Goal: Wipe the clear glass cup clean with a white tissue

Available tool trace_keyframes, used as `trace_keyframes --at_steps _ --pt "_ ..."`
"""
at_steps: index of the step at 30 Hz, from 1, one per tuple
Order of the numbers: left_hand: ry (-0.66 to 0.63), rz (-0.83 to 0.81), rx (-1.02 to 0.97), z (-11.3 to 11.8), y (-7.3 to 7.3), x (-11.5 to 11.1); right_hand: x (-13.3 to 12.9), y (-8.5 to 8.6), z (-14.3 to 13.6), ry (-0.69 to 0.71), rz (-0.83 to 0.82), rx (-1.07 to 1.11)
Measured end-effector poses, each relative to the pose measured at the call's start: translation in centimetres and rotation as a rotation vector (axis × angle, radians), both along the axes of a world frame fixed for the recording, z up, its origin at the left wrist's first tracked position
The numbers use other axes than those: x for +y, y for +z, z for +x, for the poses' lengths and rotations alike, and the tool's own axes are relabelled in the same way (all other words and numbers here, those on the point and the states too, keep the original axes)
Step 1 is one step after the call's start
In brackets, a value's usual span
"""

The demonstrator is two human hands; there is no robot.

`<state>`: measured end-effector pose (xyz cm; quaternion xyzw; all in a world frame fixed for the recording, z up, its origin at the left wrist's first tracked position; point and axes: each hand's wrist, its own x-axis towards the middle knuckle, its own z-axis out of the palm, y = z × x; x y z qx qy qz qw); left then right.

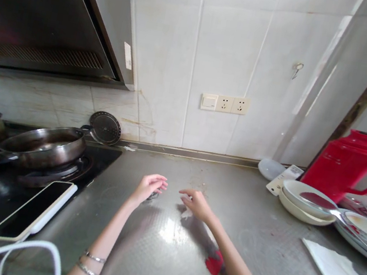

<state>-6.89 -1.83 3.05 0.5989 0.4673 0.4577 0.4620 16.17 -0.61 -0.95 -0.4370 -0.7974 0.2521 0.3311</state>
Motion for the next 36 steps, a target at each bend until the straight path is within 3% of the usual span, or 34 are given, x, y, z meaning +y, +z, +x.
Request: trace_keyframes --at_steps 6,10,14,19,27,32,36 --pt "-0.022 -0.191 -0.075 2.8 -2.0 -1.3 0.1 0.0 -0.9 -0.040 -0.015 0.310" --pt "-0.184 -0.375 -0.159 4.9 -3.1 -2.4 -0.2 0.3 -1.3 -0.044 -0.012 0.451" --pt "-0.179 -0.372 -0.114 5.4 -3.5 -2.5 0.0 0.4 -0.9 -0.051 -0.042 0.516" --pt "-0.146 -0.272 0.055 4.5 -3.6 -1.8 0.9 0.4 0.6 -0.066 -0.147 0.533" --pt "-0.255 -0.131 0.236 3.0 -2.3 -1.8 0.9 0.7 2.7 0.074 -0.374 0.375" --pt "-0.256 -0.096 0.455 0.7 -1.4 -3.1 0.4 0.3 1.0 0.108 -0.337 0.238" --pt "-0.066 0.077 0.791 -1.8 -0.4 -4.3 0.3 0.1 -2.1 0.092 -0.216 0.146"
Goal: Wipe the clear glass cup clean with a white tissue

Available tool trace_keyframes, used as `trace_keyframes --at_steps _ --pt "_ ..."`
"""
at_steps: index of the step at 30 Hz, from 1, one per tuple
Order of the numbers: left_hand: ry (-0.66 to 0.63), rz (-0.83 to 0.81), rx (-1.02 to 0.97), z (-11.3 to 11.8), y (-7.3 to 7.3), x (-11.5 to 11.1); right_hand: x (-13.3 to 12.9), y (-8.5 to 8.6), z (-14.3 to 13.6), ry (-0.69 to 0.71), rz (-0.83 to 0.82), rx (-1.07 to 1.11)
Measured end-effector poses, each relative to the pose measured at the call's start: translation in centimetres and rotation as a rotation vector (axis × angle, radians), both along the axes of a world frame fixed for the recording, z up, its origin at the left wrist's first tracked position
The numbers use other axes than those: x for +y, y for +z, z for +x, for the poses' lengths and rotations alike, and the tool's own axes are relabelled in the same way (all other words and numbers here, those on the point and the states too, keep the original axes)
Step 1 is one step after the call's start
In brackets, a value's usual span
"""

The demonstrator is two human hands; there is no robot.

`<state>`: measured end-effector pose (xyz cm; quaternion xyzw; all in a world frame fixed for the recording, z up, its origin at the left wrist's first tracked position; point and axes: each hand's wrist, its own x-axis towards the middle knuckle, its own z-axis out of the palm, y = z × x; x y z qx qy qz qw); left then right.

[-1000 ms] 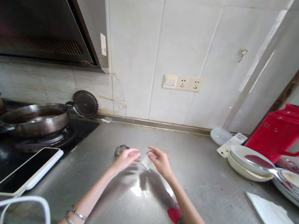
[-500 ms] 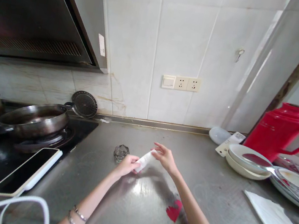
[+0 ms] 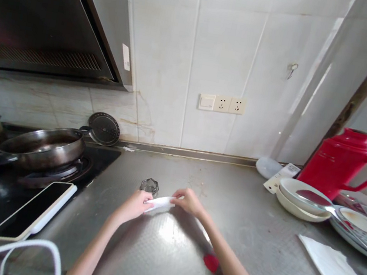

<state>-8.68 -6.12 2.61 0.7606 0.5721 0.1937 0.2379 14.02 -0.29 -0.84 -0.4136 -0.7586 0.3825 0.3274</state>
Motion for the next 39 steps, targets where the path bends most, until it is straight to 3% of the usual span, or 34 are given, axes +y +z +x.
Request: trace_keyframes --at_steps 2,6,13,19,25,29,33,39 --pt "0.092 0.076 0.135 -1.1 0.5 -0.3 0.2 -0.2 -1.7 -0.009 0.046 -0.032" --pt "0.216 0.064 0.244 -2.6 0.9 -0.1 0.7 -0.8 -4.4 -0.027 0.084 -0.097" --pt "0.275 0.007 0.259 -4.3 -0.6 1.5 1.4 -1.9 -6.2 -0.098 0.133 -0.123" --pt "0.148 0.086 0.087 -5.8 -2.9 3.6 1.8 -2.6 -7.0 -0.081 0.177 -0.094" --pt "-0.003 0.126 -0.004 -6.2 -4.1 5.2 2.6 -2.6 -7.5 0.008 0.185 -0.129" --pt "0.003 0.100 -0.083 -6.7 -4.8 6.1 3.7 -2.2 -7.4 0.072 0.181 -0.167" --pt "0.027 0.002 -0.175 -7.1 -4.9 6.6 5.0 -1.8 -7.6 0.135 0.165 -0.215" --pt "-0.087 -0.069 -0.326 -6.8 -4.3 7.0 6.1 -2.2 -8.0 0.206 0.165 -0.247"
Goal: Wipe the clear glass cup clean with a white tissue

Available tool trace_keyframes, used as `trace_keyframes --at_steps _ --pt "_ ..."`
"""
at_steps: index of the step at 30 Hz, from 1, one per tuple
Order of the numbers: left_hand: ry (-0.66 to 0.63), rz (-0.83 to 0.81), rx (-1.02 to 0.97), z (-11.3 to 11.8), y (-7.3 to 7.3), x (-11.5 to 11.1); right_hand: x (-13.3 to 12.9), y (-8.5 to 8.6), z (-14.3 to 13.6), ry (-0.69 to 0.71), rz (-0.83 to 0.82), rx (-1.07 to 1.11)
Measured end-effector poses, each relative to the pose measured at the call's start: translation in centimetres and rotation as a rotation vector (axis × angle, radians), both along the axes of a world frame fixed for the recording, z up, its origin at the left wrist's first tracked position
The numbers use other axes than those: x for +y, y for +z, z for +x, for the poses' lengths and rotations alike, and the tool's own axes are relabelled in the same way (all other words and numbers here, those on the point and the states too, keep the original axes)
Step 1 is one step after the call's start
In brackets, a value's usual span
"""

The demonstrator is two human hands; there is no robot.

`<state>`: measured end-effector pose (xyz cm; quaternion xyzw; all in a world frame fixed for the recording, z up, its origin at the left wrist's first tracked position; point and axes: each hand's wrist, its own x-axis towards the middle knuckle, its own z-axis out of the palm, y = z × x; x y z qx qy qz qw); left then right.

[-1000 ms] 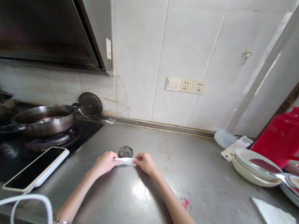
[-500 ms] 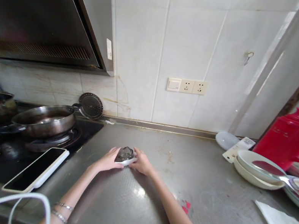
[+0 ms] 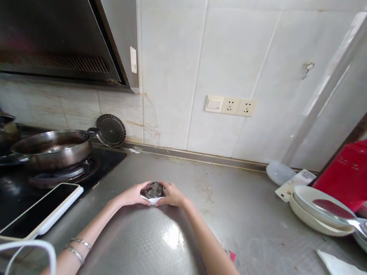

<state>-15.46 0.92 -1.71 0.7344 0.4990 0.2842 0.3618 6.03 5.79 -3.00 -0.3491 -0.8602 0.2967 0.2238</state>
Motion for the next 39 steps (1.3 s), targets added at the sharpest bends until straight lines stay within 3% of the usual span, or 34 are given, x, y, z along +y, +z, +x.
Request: trace_keyframes --at_steps 7,12,17,21,25,30,34,39 --pt "-0.042 0.014 -0.059 0.1 -0.3 0.3 -0.3 -0.4 -0.1 0.001 0.043 0.054" --pt "-0.054 0.004 -0.116 1.1 0.8 0.2 -0.5 0.4 0.8 -0.017 0.060 0.119" --pt "-0.014 0.092 -0.033 3.6 2.7 0.3 -1.1 1.6 4.0 -0.052 0.058 0.151" --pt "-0.072 0.098 -0.022 7.2 3.3 0.4 -2.0 2.1 7.9 -0.107 0.048 0.154" --pt "-0.138 0.118 -0.045 11.0 2.6 0.4 -3.3 2.0 11.8 -0.158 0.050 0.152" --pt "-0.124 0.108 -0.018 14.4 0.5 0.3 -5.2 1.2 15.3 -0.214 0.046 0.134" --pt "-0.157 0.099 0.005 15.5 -0.6 0.0 -6.1 0.3 16.4 -0.229 0.047 0.121" --pt "-0.193 0.135 0.039 15.5 -0.4 -0.5 -6.5 0.1 16.4 -0.225 0.040 0.093"
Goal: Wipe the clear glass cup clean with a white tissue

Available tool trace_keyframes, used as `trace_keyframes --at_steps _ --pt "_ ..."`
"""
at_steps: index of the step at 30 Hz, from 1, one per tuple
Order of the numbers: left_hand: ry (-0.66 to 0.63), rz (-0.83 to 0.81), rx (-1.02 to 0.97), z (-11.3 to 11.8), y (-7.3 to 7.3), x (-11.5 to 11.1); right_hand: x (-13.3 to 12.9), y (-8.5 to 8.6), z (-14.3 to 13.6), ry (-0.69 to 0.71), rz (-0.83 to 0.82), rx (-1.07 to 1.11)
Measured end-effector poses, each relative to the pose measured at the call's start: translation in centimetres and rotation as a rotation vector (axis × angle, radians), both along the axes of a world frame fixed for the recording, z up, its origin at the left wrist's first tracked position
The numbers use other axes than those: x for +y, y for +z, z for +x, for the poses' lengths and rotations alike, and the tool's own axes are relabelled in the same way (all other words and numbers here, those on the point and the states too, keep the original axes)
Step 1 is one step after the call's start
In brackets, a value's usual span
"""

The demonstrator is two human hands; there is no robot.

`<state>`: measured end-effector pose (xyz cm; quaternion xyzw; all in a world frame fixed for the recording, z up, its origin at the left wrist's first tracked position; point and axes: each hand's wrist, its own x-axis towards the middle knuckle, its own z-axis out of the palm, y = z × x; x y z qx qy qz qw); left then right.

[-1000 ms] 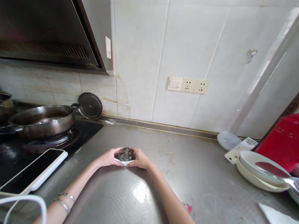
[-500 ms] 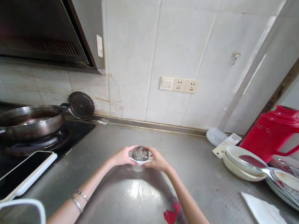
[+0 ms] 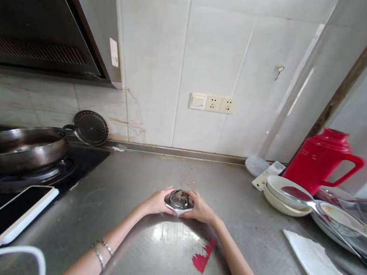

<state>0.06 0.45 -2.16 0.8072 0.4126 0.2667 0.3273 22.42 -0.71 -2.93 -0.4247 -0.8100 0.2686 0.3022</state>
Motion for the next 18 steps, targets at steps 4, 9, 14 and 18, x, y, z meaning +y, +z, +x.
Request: trace_keyframes --at_steps 4,9,14,18 --pt "0.002 0.007 0.029 0.1 0.6 -0.4 -0.1 0.2 0.0 0.001 0.001 -0.003" --pt "0.001 0.030 0.041 0.2 0.3 -0.2 -0.1 0.2 0.2 0.025 -0.001 0.004" --pt "0.002 0.029 0.022 0.1 -0.6 0.2 0.0 -0.1 0.2 0.001 -0.013 0.012" --pt "0.020 0.001 -0.005 0.0 -0.9 0.4 0.0 -0.2 0.3 -0.006 -0.030 0.014"
